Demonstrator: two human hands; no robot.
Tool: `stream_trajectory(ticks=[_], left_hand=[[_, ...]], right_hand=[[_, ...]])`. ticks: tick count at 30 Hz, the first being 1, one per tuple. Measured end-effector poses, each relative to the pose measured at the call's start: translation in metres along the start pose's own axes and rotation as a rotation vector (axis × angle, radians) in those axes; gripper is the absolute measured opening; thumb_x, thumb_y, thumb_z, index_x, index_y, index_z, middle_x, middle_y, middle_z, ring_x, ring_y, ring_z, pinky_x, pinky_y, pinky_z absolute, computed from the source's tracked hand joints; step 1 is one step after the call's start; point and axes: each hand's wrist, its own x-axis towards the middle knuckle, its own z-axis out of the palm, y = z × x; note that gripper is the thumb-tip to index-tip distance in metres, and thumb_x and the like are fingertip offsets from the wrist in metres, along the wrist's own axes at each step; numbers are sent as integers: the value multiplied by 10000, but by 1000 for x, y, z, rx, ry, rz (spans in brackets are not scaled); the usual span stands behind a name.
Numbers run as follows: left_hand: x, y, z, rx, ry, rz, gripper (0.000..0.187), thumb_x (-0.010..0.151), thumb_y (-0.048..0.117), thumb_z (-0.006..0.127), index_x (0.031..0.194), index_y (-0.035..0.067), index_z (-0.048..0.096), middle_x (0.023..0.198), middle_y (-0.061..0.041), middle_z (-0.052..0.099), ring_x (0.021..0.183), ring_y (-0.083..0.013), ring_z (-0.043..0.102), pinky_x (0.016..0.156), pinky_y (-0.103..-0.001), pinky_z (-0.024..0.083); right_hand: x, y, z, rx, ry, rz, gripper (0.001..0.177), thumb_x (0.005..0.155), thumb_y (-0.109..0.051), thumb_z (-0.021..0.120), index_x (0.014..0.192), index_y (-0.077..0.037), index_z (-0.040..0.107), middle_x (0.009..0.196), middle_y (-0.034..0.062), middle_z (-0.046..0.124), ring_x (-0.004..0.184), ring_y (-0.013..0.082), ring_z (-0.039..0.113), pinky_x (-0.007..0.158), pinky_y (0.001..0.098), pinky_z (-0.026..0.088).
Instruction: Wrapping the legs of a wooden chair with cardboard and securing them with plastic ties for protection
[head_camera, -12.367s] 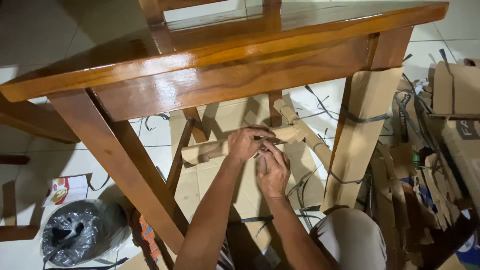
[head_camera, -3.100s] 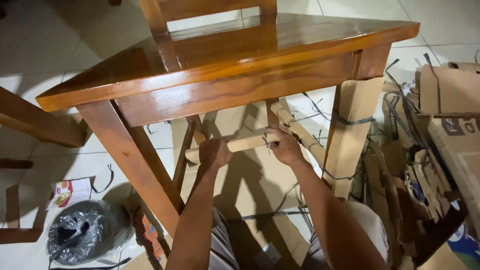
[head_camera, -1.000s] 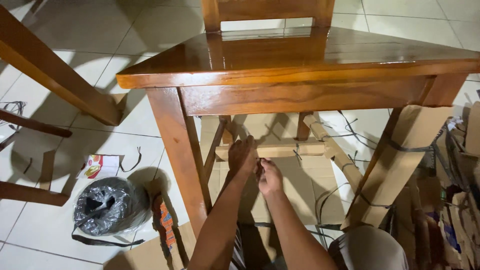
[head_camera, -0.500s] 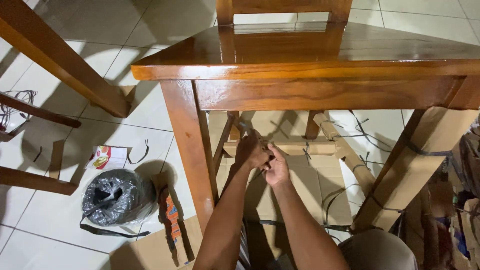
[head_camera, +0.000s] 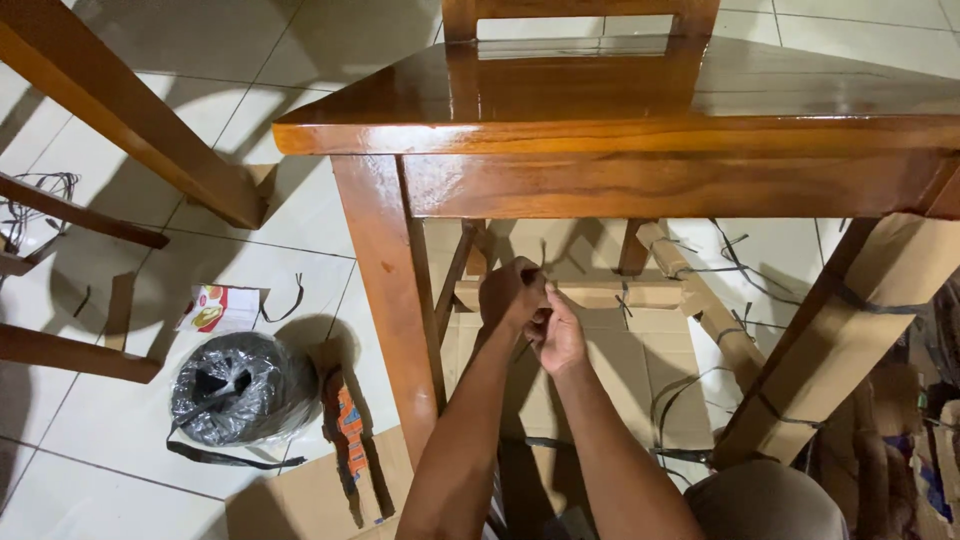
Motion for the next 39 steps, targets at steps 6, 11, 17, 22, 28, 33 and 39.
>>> stream_trajectory(ticks=[6, 11, 17, 22, 28, 33, 39], left_hand=[[-3, 4, -7, -79, -50, -63, 261, 878, 360, 654, 1067, 198, 732, 1019, -117, 770, 1057, -356, 736, 931, -476, 563], [-4, 15, -8, -49, -31, -113, 224, 875, 363, 641, 998, 240, 783, 979, -110, 786, 1017, -363, 748, 920, -463, 573], [5, -2, -2, -124, 12, -51, 185, 902, 308, 600, 942, 202, 746, 950, -147, 767, 1024, -395, 734, 891, -499, 566], [-20, 5, -15, -64, 7, 29, 152, 1005, 257, 512, 1059, 161, 617, 950, -195, 756, 1008, -422, 733, 930, -517, 546], [-16, -13, 0, -58, 79, 199, 72, 1041, 163, 458, 1100, 123, 470, 836, -240, 724, 912, -464, 740, 937, -566, 514], [-15, -17, 0, -65, 55, 169, 114, 1015, 137, 449, 1123, 132, 415, 852, -226, 723, 934, -465, 733, 959, -580, 498], [-3, -32, 17, -89, 100, 127, 175, 990, 201, 554, 1146, 183, 478, 853, -147, 738, 939, -410, 742, 925, -554, 538]], right_hand=[[13, 7, -16, -41, -32, -17, 264, 930, -384, 734, 1164, -285, 662, 832, 6, 424, 731, 139, 481, 496, 204, 301], [2, 1, -7, -52, -23, -13, 247, 942, -381, 721, 1165, -296, 657, 834, 31, 464, 742, 152, 527, 506, 223, 292], [4, 2, -6, -107, -8, -39, 263, 891, -449, 772, 1091, -302, 684, 832, 18, 544, 727, 150, 520, 516, 233, 305], [-51, -5, 21, -189, -8, -27, 262, 876, -489, 773, 1007, -298, 650, 818, -13, 520, 719, 131, 478, 555, 251, 275], [-30, 24, -31, -503, 113, -185, 159, 937, -150, 723, 1071, -65, 720, 876, 78, 656, 770, 166, 589, 631, 254, 431], [-50, 7, -11, -1245, 271, -301, 297, 1008, -296, 620, 1232, -157, 757, 1007, 143, 772, 935, 284, 741, 706, 358, 582], [-73, -8, 3, -1516, 288, -740, 129, 922, -282, 710, 1015, -245, 792, 881, 77, 793, 867, 318, 765, 765, 438, 608]])
